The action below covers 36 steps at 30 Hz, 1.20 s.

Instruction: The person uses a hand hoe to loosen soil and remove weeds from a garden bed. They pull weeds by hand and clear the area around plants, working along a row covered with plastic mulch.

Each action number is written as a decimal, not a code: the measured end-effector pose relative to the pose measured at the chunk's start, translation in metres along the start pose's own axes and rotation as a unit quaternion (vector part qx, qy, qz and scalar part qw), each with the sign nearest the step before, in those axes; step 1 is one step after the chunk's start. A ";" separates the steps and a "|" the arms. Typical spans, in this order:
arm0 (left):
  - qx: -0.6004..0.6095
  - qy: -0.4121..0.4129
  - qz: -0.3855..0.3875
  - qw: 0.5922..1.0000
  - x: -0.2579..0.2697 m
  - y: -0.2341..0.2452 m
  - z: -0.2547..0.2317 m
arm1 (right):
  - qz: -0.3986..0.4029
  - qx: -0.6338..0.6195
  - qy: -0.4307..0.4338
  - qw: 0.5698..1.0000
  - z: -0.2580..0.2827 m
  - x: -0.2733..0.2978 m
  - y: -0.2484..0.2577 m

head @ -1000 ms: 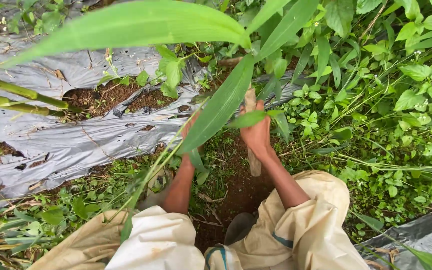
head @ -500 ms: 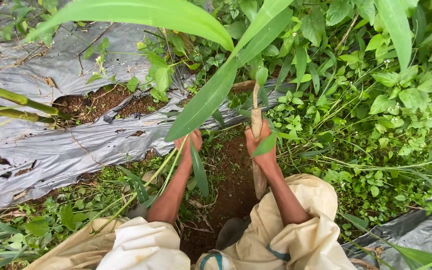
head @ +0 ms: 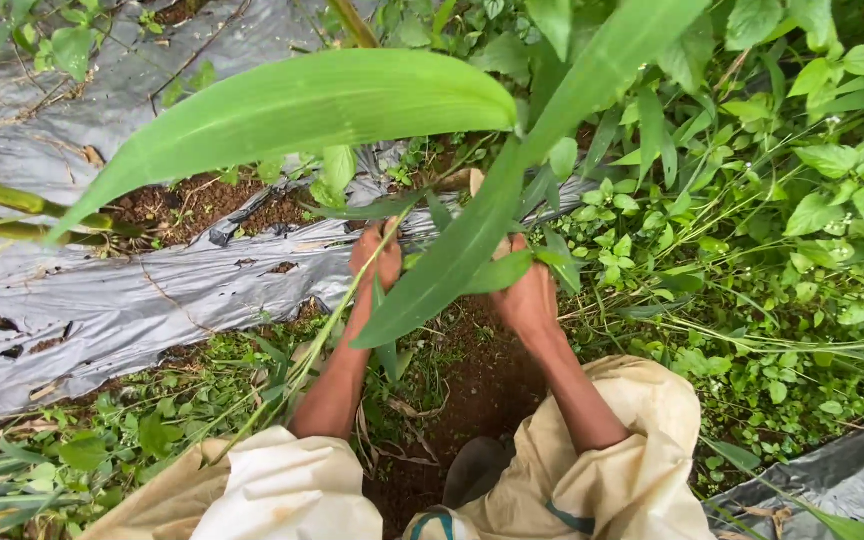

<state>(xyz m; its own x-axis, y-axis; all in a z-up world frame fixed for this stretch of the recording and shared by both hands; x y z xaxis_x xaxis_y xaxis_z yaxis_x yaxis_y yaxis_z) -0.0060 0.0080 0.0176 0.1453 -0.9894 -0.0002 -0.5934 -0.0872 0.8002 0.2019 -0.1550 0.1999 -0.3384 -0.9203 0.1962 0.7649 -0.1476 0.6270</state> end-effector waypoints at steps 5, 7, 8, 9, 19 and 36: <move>0.063 0.032 0.202 0.977 0.009 0.034 -0.029 | 0.020 0.001 -0.007 1.000 0.001 0.003 -0.008; 0.066 0.030 0.201 0.977 0.010 0.037 -0.031 | 0.016 0.000 -0.008 1.000 0.007 0.004 -0.010; 0.069 0.030 0.199 0.977 0.009 0.039 -0.032 | 0.014 -0.001 -0.007 1.000 0.010 0.004 -0.011; 0.068 0.029 0.199 0.977 0.004 0.027 -0.023 | 0.013 -0.003 -0.007 1.000 0.014 0.005 -0.015; 0.029 -0.024 0.172 0.984 0.032 0.041 -0.059 | 0.004 -0.023 -0.018 1.000 0.039 0.006 -0.030; -0.004 -0.021 0.194 0.981 0.075 0.029 -0.038 | -0.007 -0.060 -0.011 0.998 0.035 0.033 0.022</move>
<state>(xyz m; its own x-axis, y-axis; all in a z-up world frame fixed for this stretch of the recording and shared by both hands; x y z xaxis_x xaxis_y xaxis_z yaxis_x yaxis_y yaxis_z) 0.0181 -0.0639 0.0632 -0.1230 -0.9520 0.2804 -0.5911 0.2972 0.7498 0.1886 -0.1758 0.2464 -0.3598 -0.9102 0.2051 0.8194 -0.2032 0.5359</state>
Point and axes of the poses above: each hand's wrist, its own x-axis away from the middle knuckle, its own y-axis out of the back of the hand, z = x × y, the point moved 5 cm from there along -x, towards the middle knuckle, and after that the axes turned 2 degrees about y, right-handed, at the moved point
